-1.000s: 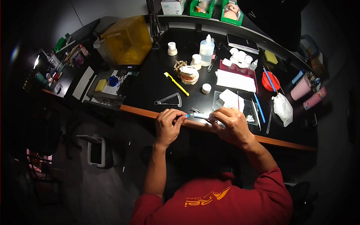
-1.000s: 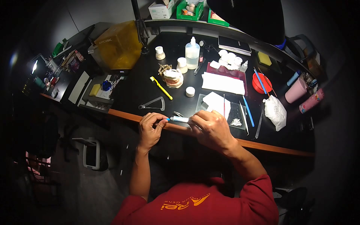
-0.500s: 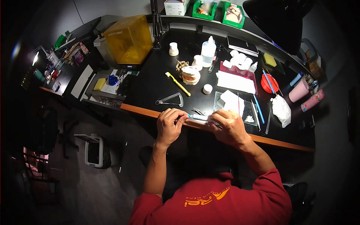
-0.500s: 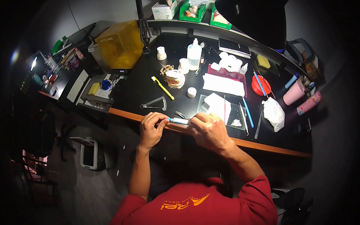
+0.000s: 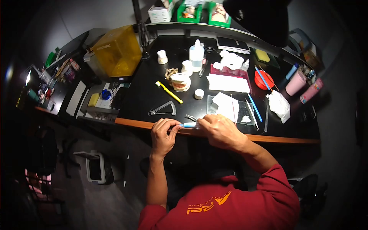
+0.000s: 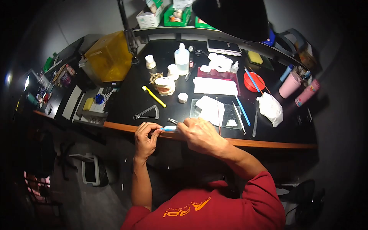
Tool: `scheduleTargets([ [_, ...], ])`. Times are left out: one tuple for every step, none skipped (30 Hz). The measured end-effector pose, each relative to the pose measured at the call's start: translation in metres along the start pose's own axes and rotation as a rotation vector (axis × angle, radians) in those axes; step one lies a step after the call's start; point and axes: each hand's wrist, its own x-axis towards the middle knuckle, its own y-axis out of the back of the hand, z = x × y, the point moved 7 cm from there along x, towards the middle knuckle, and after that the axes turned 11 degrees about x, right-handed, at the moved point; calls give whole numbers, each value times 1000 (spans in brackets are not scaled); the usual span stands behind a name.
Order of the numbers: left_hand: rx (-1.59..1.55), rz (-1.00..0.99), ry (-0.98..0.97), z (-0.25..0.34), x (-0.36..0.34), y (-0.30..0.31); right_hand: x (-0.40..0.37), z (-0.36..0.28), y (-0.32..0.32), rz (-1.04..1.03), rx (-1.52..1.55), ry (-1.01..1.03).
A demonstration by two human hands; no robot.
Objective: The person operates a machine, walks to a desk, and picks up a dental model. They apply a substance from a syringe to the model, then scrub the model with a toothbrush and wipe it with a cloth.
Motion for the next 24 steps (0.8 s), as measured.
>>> scheduleTargets([
  [-5,-4,-11,1,0,1,0,-2,1,0,49,-25],
  [-2,-25,-10,0,-1,0,-1,-6,3,3,99,-49],
  [-1,-24,-20,1,-2,1,-2,-9,4,8,150,-74],
  [0,-23,-32,1,-2,2,-2,-12,7,35,188,-71],
  [1,-24,-46,2,-2,2,-2,-15,8,60,176,-50],
  [-40,-42,-16,0,-3,2,-4,-17,10,86,162,-31],
  [-77,-58,18,0,-4,4,-6,-19,12,112,146,-13],
  [-76,-61,6,2,-4,6,-10,-20,11,173,153,47],
  [-76,-62,-6,3,-4,7,-13,-21,11,202,153,53],
  [-90,-63,-23,3,-5,7,-15,-23,11,228,153,61],
  [-80,-64,-54,6,-7,8,-17,-25,11,252,154,71],
  [-102,-89,-59,6,-10,8,-20,-26,11,281,195,72],
  [-121,-113,-60,5,-13,8,-23,-27,11,288,202,81],
  [-162,-102,-41,7,-16,6,-25,-27,11,292,212,94],
  [-170,-109,-15,7,-19,4,-27,-28,10,295,223,111],
  [-176,-114,14,9,-21,3,-28,-28,10,299,232,118],
  [-183,-117,42,10,-22,2,-29,-27,8,263,262,87],
  [-157,-106,13,15,-23,3,-31,-26,9,226,291,56],
  [-122,-87,-35,21,-23,4,-33,-26,9,188,320,25],
  [-87,-68,-82,28,-23,4,-36,-25,10,150,372,24],
  [-52,-49,-130,34,-23,6,-39,-24,12,113,424,22],
  [-34,-49,-149,39,-23,8,-41,-23,13,76,477,20],
  [-29,-43,-179,44,-23,9,-42,-21,11,-6,608,-29],
  [-25,-39,-210,48,-23,9,-44,-19,10,-87,737,-79],
])
